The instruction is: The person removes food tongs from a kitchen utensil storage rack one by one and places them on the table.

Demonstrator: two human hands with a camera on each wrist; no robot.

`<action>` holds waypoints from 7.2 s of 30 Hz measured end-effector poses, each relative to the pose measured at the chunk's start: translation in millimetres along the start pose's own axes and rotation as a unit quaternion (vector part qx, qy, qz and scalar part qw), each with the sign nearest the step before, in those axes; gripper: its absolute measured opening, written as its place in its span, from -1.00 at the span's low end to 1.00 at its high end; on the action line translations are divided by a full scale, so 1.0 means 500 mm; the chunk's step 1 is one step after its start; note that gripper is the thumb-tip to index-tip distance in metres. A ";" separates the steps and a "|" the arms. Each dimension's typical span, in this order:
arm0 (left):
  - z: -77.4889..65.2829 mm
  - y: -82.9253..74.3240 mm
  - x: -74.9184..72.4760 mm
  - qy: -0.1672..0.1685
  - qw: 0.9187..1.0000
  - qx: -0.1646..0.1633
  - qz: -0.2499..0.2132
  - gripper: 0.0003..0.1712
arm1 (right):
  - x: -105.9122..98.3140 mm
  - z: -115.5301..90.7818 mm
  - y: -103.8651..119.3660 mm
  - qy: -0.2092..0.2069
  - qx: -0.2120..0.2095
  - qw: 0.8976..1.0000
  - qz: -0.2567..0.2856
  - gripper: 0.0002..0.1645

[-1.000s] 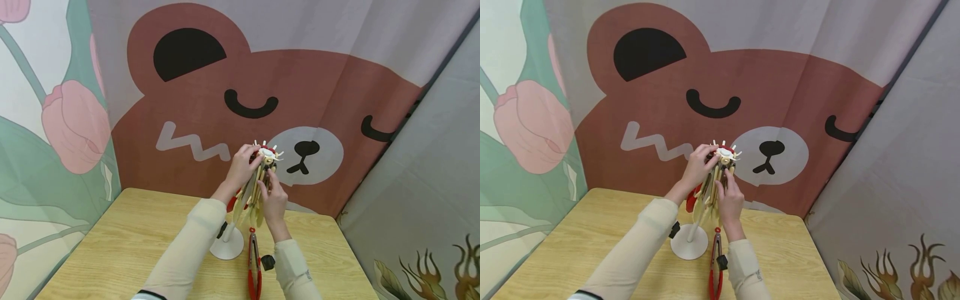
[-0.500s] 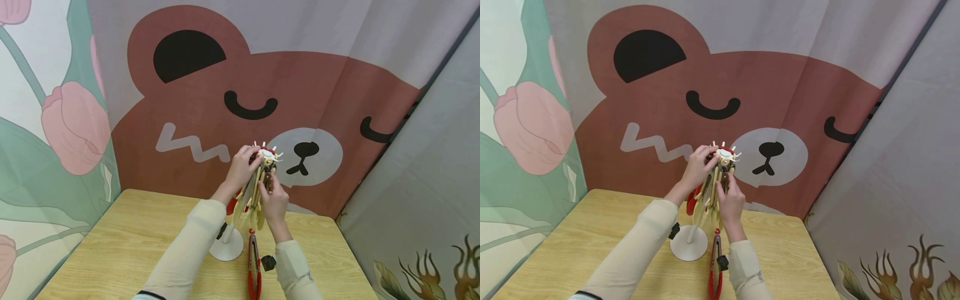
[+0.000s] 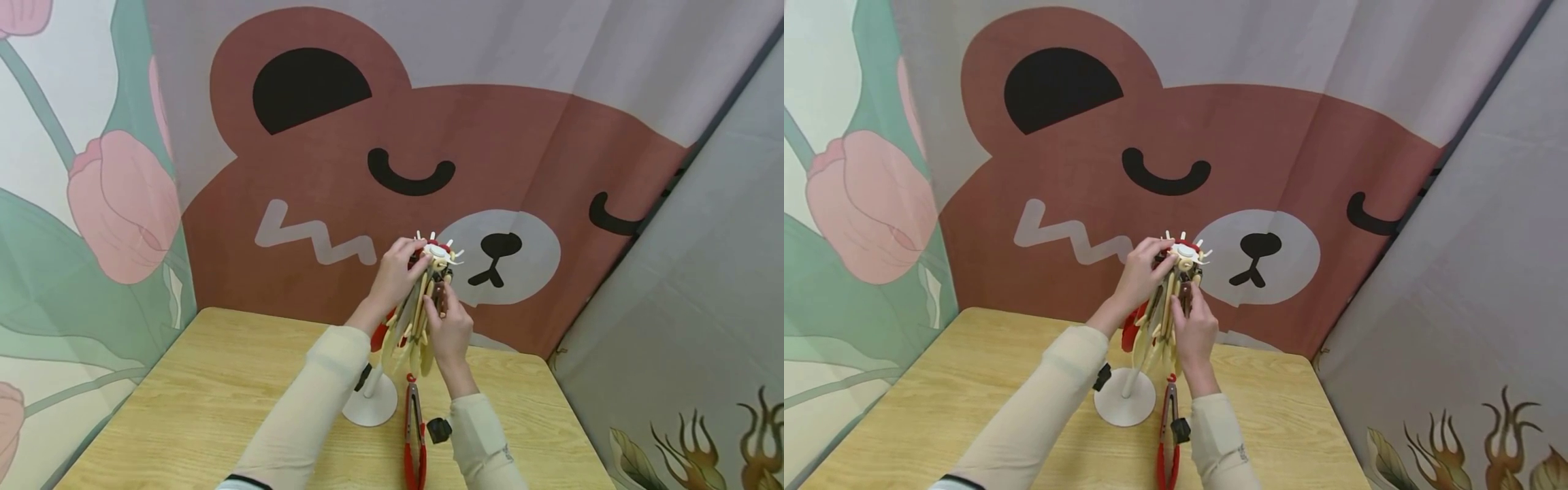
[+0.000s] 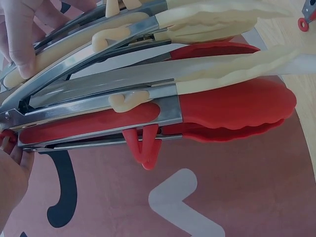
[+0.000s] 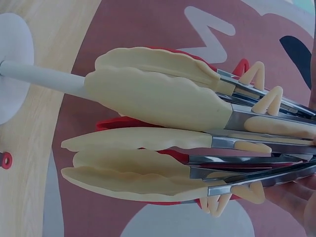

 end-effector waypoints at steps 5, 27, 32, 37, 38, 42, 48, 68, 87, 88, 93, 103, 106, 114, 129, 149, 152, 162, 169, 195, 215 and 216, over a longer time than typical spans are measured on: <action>0.000 -0.002 0.002 0.001 1.000 0.004 0.000 -0.65 | -0.005 0.001 0.001 -0.001 0.002 1.000 0.003 -0.57; 0.000 -0.006 -0.005 0.002 1.000 -0.009 -0.007 -0.65 | -0.013 0.004 0.008 0.002 0.008 1.000 0.018 -0.56; 0.000 -0.008 -0.007 0.001 1.000 -0.008 -0.010 -0.65 | -0.020 0.004 0.011 -0.004 0.001 1.000 0.021 -0.58; 0.001 -0.008 -0.007 0.002 1.000 -0.009 -0.009 -0.65 | -0.023 0.003 0.011 -0.007 -0.001 1.000 0.021 -0.57; 0.001 -0.008 -0.007 0.002 1.000 -0.010 -0.008 -0.65 | -0.024 0.003 0.012 -0.007 -0.001 1.000 0.020 -0.57; 0.000 -0.007 -0.006 0.004 1.000 -0.013 -0.006 -0.64 | -0.026 0.001 0.011 -0.009 -0.005 1.000 0.025 -0.57; 0.000 -0.007 -0.004 0.002 1.000 -0.011 -0.007 -0.64 | -0.029 -0.003 0.011 -0.009 -0.007 0.999 0.032 -0.55; 0.001 -0.008 -0.006 -0.003 1.000 -0.002 -0.003 -0.66 | -0.043 -0.013 0.000 -0.021 -0.011 0.998 0.053 -0.59; 0.002 -0.011 -0.008 -0.010 1.000 0.010 -0.008 -0.66 | -0.057 -0.027 -0.022 -0.035 -0.012 0.998 0.052 -0.56; 0.002 -0.011 -0.008 -0.011 1.000 0.012 -0.009 -0.66 | -0.057 -0.027 -0.024 -0.035 -0.011 0.998 0.050 -0.57; 0.002 -0.011 -0.009 -0.014 1.000 0.013 -0.008 -0.66 | -0.061 -0.030 -0.031 -0.045 -0.009 0.998 0.041 -0.60; 0.002 -0.010 -0.009 -0.013 1.000 0.011 -0.013 -0.66 | -0.067 -0.034 -0.042 -0.037 -0.001 0.999 0.027 -0.61; 0.002 -0.011 -0.009 -0.014 1.000 0.012 -0.016 -0.66 | -0.069 -0.036 -0.047 -0.037 0.000 0.999 0.020 -0.62; 0.001 -0.010 -0.009 -0.016 1.000 0.011 -0.014 -0.66 | -0.072 -0.044 -0.069 -0.036 0.008 0.999 0.004 -0.66; 0.002 -0.007 -0.009 -0.014 1.000 0.009 -0.011 -0.67 | -0.077 -0.063 -0.110 -0.025 0.019 0.999 -0.034 -0.56; 0.003 -0.008 -0.008 -0.012 1.000 0.013 -0.010 -0.66 | -0.062 -0.088 -0.159 0.020 0.037 0.995 -0.088 -0.57; 0.003 -0.007 -0.008 -0.010 1.000 0.012 -0.009 -0.66 | -0.057 -0.092 -0.169 0.028 0.037 0.994 -0.096 -0.59; 0.003 -0.003 -0.006 -0.011 1.000 0.011 -0.014 -0.66 | -0.044 -0.108 -0.199 0.057 0.067 0.989 -0.122 -0.67; 0.002 -0.001 -0.004 -0.008 1.000 0.008 -0.010 -0.65 | -0.029 -0.122 -0.224 0.086 0.083 0.982 -0.146 -0.78; 0.004 -0.001 -0.002 -0.009 1.000 0.005 -0.015 -0.65 | 0.014 -0.178 -0.299 0.184 0.137 0.957 -0.180 -0.68; 0.003 -0.003 -0.002 -0.003 1.000 -0.002 -0.013 -0.64 | 0.039 -0.224 -0.336 0.281 0.181 0.918 -0.211 -0.76; 0.003 -0.004 -0.002 -0.002 1.000 -0.004 -0.013 -0.64 | 0.041 -0.225 -0.337 0.283 0.181 0.917 -0.212 -0.76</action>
Point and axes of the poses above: each hand's wrist, its own z-axis towards the middle knuckle, its own x-axis out of the palm, y = z × x, the point moved 6 cm from there along z, towards the middle knuckle, and after that the axes turned 10 degrees about x, right-handed, at the moved point
